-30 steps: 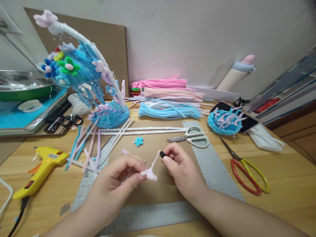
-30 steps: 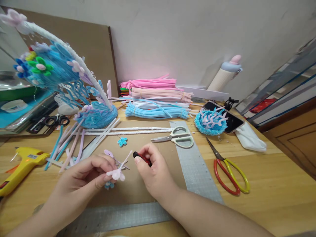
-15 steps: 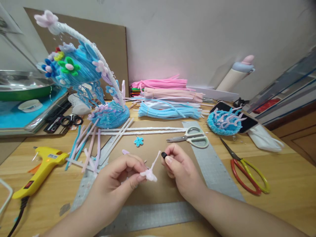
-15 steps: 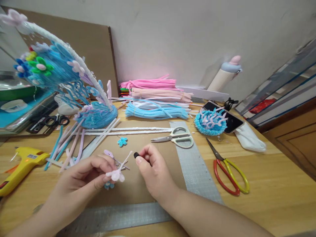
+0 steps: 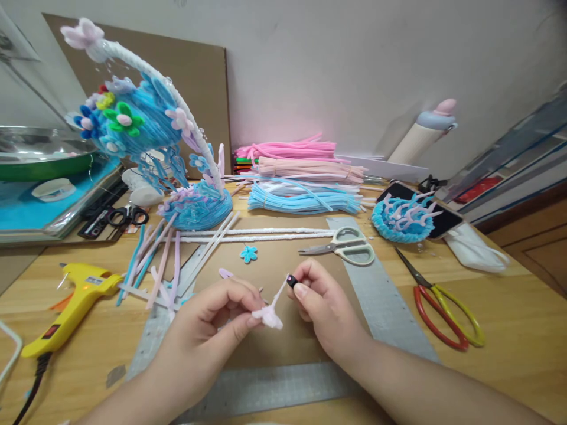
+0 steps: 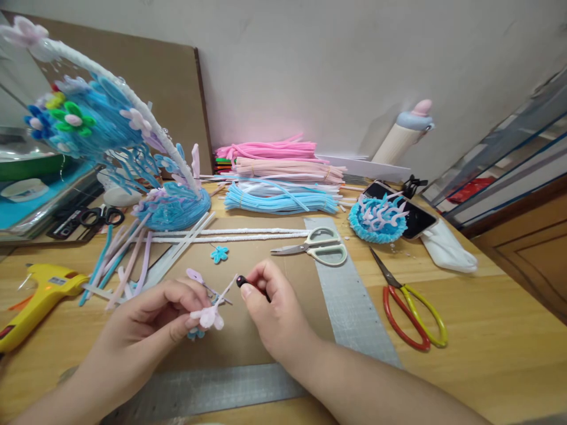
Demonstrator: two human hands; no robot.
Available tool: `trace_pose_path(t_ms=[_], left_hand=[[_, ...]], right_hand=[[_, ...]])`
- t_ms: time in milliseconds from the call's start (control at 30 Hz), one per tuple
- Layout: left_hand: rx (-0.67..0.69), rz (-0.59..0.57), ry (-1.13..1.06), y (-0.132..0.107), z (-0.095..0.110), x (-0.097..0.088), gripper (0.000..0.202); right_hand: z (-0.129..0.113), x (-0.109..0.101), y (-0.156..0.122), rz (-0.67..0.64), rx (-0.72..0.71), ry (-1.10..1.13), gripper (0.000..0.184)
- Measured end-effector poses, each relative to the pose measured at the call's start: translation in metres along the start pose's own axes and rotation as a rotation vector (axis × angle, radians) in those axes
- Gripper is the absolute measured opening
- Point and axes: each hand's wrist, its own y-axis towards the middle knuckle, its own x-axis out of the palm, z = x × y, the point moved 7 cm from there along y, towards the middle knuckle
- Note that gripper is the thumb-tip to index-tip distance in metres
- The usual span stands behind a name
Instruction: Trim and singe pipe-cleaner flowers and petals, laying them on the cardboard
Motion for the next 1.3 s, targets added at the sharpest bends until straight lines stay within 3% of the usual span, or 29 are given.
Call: trace_pose_path(t_ms=[967, 1300], left_hand=[[0.004, -0.009, 0.025, 0.000, -0.001, -0.002, 0.008], [0.007, -0.005, 0.000, 0.001, 0.000, -0.001, 0.009]], right_hand=[[-0.012, 0.009, -0.006, -0.046, -0.097, -0.104, 0.013], [-0.005, 0.010, -0.007, -0.076, -0.114, -0.128, 0.006]])
